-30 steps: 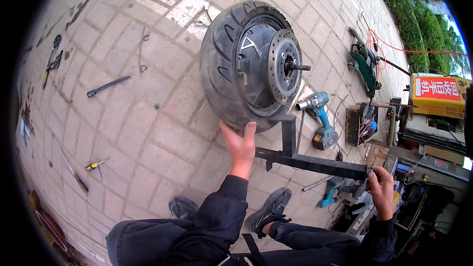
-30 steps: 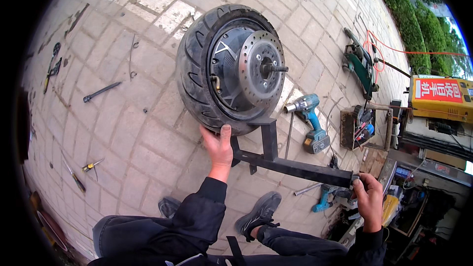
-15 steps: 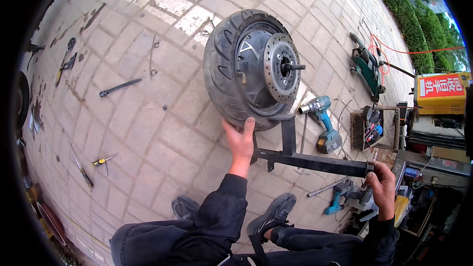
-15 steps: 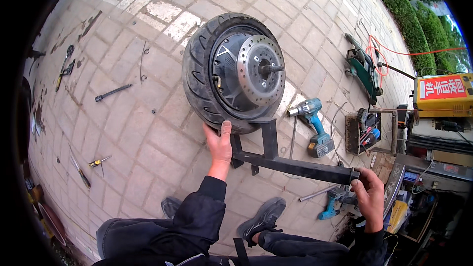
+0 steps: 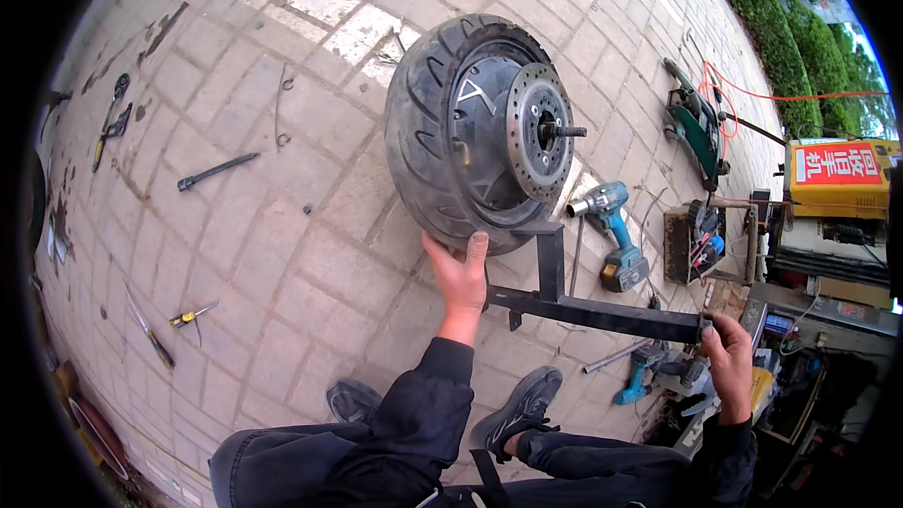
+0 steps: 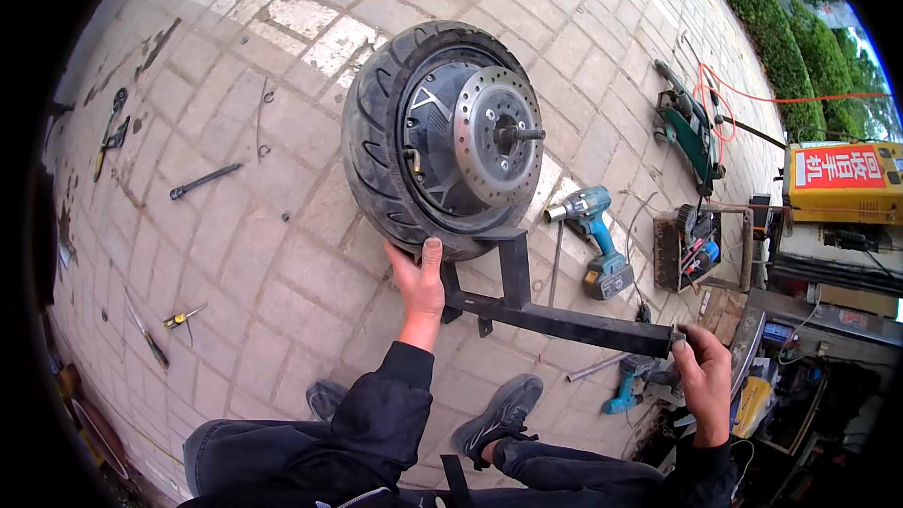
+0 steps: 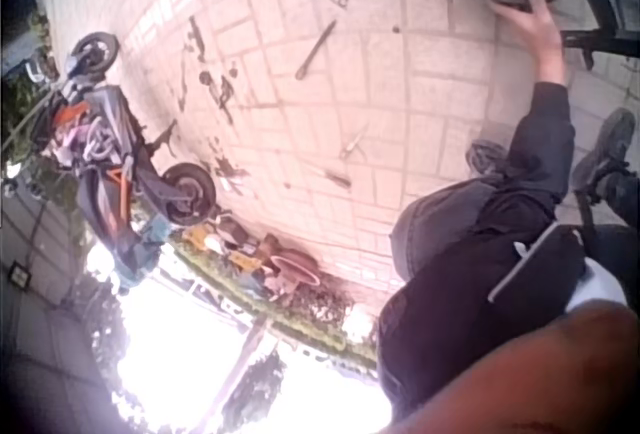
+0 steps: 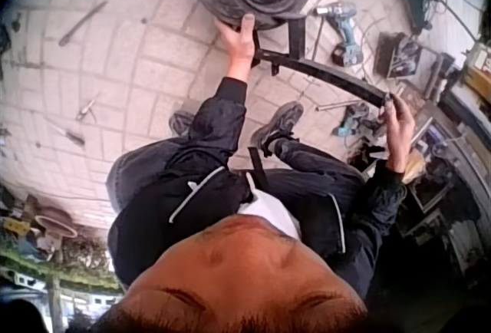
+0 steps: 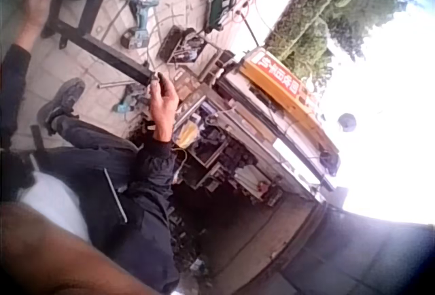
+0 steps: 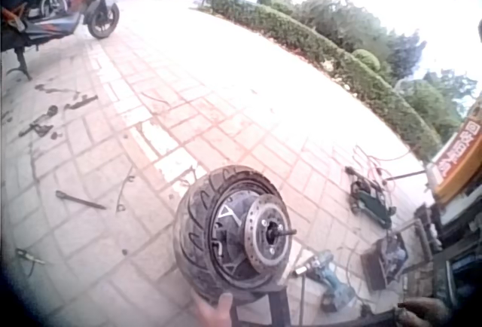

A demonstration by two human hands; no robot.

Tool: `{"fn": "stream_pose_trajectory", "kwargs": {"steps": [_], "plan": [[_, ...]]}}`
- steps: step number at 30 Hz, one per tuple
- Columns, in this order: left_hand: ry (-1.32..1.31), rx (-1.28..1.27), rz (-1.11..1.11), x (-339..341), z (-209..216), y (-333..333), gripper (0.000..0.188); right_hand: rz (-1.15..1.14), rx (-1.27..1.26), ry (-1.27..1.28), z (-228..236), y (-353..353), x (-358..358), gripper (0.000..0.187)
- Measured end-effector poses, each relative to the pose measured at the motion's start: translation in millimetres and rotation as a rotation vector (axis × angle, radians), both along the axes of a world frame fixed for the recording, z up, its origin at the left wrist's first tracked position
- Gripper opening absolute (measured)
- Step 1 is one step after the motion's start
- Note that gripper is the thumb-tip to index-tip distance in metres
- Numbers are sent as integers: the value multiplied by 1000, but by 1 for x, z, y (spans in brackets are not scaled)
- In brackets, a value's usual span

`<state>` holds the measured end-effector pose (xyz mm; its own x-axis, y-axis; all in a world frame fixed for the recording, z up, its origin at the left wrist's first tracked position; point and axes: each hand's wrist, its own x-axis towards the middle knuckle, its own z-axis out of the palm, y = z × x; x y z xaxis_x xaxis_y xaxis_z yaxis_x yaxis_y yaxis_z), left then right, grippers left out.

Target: The person retrieves a metal bracket and a power drill from a cluttered workbench. They then sit on the ground and attach the bracket to a wheel assembly using the drill, securing it in place.

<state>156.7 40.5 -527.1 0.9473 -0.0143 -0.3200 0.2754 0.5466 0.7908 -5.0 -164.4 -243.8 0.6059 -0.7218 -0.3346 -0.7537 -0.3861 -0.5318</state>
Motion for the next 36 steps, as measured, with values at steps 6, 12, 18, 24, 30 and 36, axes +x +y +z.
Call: {"fn": "stream_pose_trajectory", "kwargs": {"steps": [6, 12, 18, 24, 30, 36], "plan": [[-30, 18, 21, -3, -1, -8, 84, 223, -74, 3, 7, -11, -10, 20], [-75, 208, 28, 2, -5, 1, 76, 294, 213, 26, 11, -54, -7, 34], [-35, 169, 40, -5, -16, -19, 71, 14, 277, -152, -103, -170, -28, 29], [25, 259, -57, -1, -10, -3, 74, 274, -127, -28, -223, -210, 17, 36], [101, 141, -115, -7, 6, -8, 65, 340, -79, 46, -305, -239, 48, 51], [141, 153, -107, -7, 12, -1, 66, 335, 453, 217, -301, -218, 61, 44]]}}
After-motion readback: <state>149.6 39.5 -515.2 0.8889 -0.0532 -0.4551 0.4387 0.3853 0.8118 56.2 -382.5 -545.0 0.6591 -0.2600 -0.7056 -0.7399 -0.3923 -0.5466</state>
